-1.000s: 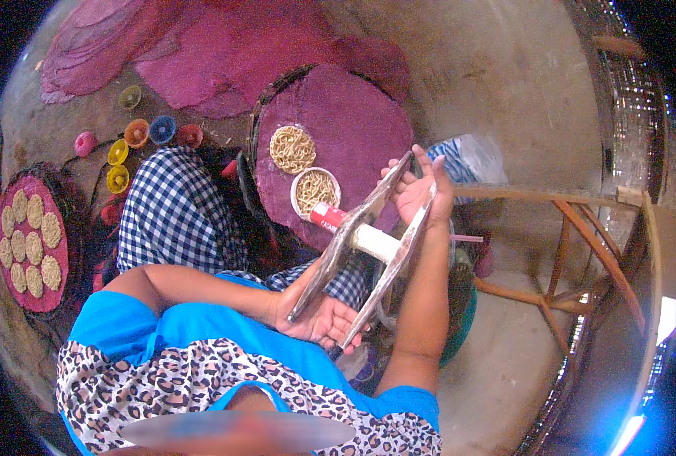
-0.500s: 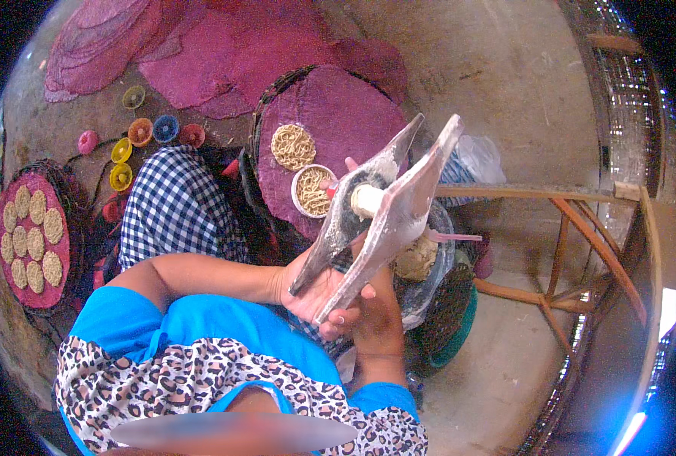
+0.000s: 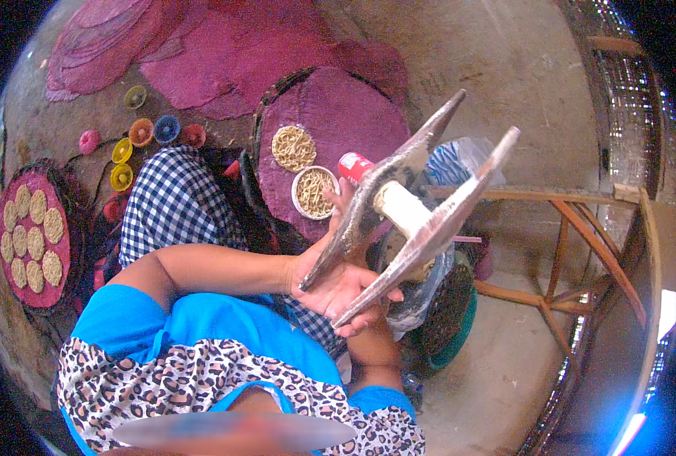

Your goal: The person scoops dough from a metal bowl, places it into a metal press, and squeezes the press to extrude patterned snacks onto a pink mat. The person repeats this process to form multiple round snacks.

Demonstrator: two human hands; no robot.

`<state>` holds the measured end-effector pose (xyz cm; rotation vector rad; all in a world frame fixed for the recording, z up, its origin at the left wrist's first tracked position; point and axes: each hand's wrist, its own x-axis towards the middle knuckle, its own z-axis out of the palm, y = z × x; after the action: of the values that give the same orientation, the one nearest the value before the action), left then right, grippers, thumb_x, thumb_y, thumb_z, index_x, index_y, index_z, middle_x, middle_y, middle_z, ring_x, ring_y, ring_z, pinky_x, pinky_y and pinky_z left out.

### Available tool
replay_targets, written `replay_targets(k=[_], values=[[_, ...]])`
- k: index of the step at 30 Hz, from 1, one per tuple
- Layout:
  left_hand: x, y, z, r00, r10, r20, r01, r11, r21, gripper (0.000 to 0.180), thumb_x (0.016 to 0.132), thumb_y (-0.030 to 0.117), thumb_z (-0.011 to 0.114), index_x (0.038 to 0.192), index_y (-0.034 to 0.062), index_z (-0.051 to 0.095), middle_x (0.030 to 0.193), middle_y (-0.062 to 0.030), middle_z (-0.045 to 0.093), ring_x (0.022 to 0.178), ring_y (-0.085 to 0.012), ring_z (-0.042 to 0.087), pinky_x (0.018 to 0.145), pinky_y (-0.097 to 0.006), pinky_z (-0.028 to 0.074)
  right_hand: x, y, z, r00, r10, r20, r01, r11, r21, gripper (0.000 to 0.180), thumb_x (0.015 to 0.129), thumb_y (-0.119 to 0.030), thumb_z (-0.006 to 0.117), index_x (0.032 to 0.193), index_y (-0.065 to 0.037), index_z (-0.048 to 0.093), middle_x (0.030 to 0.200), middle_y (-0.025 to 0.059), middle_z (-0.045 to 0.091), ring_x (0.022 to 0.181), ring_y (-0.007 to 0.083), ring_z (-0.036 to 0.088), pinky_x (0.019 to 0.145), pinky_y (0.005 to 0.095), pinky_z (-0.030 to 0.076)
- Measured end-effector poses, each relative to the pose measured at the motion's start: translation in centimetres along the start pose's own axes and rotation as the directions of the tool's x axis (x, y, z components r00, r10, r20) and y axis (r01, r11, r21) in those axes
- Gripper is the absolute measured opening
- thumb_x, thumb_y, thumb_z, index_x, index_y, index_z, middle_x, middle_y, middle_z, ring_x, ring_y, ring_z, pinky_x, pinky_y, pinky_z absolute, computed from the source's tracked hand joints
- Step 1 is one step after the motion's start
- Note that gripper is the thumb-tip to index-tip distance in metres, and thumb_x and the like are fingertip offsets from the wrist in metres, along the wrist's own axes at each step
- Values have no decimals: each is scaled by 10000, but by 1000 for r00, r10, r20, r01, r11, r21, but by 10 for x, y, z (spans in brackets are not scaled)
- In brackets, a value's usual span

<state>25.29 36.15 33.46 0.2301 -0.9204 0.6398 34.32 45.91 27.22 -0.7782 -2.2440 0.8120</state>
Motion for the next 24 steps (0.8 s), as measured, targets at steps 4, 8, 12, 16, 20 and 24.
replay_targets(k=[4,8,12,16,20,24], values=[[5,-4,-3,995,-85,54,90,989,-116,1128,592,859,299,1347,23,240,968,-200,533,862,-282,550,758,-395,442,-7,-3,4,1000,3,9,-2,999,-45,591,818,51,441,1359,-98,255,1051,73,596,807,86,565,735,214,453],[4,-13,-7,986,-162,42,164,985,-52,1176,536,888,315,1357,51,228,981,-204,555,873,-279,559,751,-405,448,11,-20,-1,998,-42,51,52,977,-209,729,730,-114,639,1353,-88,261,1129,114,551,966,201,520,855,327,391],[5,-15,-12,962,-271,-17,269,961,-64,1169,517,900,294,1334,62,277,972,-206,582,862,-295,578,771,-434,448,24,-39,7,975,-45,220,147,870,-472,1058,589,-257,778,1380,-78,100,1234,162,453,1114,309,426,924,415,324],[5,-17,-15,939,-322,-119,322,946,-24,1150,528,896,292,1315,58,313,938,-204,593,842,-294,582,760,-439,451,33,-33,3,970,90,227,-75,994,-77,1020,667,-237,722,1379,-60,14,1256,132,446,1162,269,397,1001,404,256],[4,-20,-18,944,-330,-32,328,943,-50,1162,552,882,302,1364,58,196,984,-193,579,855,-299,569,791,-402,428,37,-13,-36,946,199,255,-268,924,272,845,686,-107,693,1345,-17,170,1291,162,395,1218,239,344,1028,371,237],[5,-24,-26,938,-346,-3,346,938,-18,1163,549,883,308,1367,64,196,994,-190,575,860,-287,563,791,-391,421,18,-4,-59,954,221,203,-193,970,-151,802,612,-204,763,1272,-3,354,1378,217,221,1276,302,225,1040,411,202]])
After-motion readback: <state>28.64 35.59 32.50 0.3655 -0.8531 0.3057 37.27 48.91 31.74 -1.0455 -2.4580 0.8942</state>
